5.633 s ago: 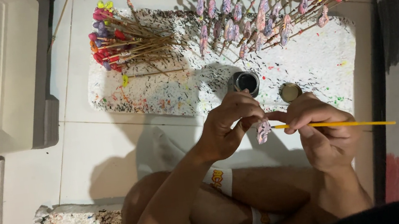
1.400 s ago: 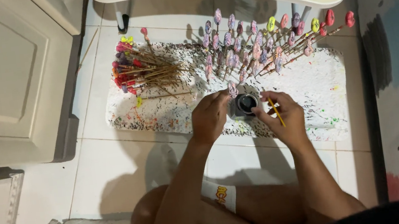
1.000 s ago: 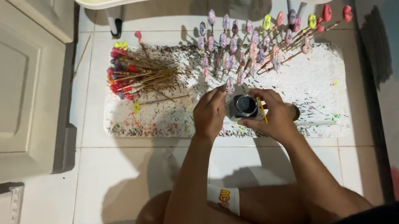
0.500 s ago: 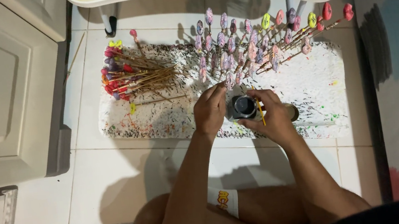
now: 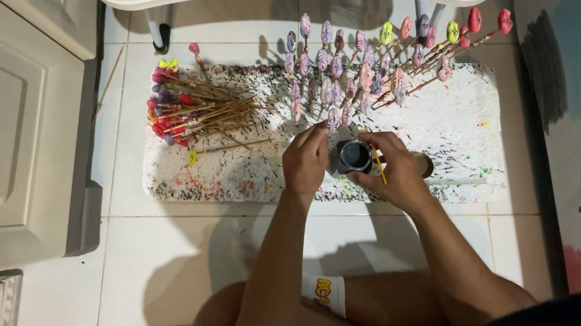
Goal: Painting small decorative craft items on sticks using a brush and a small container of paint.
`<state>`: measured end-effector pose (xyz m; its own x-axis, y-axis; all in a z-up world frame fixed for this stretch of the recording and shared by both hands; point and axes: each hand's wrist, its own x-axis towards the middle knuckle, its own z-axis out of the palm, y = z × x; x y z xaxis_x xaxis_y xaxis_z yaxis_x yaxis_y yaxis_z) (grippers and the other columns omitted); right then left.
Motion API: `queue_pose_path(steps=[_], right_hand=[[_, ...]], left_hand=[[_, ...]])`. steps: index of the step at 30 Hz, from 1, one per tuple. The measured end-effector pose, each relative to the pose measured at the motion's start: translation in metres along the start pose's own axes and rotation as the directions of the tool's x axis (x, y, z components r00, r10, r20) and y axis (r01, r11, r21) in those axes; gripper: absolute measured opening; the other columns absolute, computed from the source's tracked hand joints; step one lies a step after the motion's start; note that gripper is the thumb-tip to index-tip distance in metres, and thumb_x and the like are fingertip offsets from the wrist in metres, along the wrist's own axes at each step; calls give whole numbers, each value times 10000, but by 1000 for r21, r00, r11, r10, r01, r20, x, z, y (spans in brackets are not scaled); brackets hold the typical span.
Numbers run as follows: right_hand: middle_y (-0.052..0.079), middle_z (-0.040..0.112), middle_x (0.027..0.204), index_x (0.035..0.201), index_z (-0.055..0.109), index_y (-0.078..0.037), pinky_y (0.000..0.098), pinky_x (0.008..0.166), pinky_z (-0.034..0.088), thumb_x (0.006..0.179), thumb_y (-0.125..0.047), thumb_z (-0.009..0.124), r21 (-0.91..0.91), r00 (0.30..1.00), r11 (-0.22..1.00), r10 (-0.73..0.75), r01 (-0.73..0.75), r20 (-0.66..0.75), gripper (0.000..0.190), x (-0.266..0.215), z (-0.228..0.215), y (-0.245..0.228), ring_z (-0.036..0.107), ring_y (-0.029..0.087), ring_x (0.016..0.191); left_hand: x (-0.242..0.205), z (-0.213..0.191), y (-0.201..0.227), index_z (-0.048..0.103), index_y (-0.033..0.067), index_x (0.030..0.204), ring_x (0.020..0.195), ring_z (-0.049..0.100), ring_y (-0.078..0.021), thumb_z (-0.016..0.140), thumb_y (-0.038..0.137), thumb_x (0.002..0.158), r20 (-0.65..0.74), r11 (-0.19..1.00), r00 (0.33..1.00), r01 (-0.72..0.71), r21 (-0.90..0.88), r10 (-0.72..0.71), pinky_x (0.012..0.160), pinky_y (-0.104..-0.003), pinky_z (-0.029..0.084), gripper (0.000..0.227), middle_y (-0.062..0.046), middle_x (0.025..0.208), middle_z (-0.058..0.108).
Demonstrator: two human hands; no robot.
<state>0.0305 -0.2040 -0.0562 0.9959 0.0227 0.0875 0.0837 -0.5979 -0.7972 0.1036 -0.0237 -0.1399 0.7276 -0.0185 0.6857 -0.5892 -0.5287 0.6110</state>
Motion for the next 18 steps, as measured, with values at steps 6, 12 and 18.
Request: queue_pose_path(steps=[6, 12, 18], right_hand=[[193, 607, 1252, 1369, 629, -36, 472, 920, 608, 740, -83, 900, -12, 1000, 1000, 4, -4, -1, 686, -1, -2, -6, 637, 423, 1175], [187, 606, 1249, 1357, 633, -34, 462, 911, 617, 746, -99, 909, -24, 1000, 1000, -10, 10, -6, 674, -1, 1, -3, 643, 414, 1168], [190, 602, 1256, 1364, 630, -43, 463, 915, 621, 739, -86, 905, -18, 1000, 1000, 0, 0, -3, 684, -2, -1, -8, 644, 421, 1170]], left_hand=[[-4, -1, -8, 790, 107, 1069, 987, 760, -233, 708, 108, 970, 8, 1000, 1000, 7, 24, -8, 845, -321, 620, 128, -84, 1058, 781], [-11, 5, -14, 788, 113, 1092, 1002, 757, -221, 694, 143, 992, 7, 999, 999, 36, 5, -36, 845, -314, 615, 141, -81, 1069, 782], [-6, 0, -7, 794, 108, 1081, 996, 760, -228, 717, 119, 968, -18, 1000, 1000, 26, -9, -26, 854, -317, 613, 138, -84, 1053, 783]])
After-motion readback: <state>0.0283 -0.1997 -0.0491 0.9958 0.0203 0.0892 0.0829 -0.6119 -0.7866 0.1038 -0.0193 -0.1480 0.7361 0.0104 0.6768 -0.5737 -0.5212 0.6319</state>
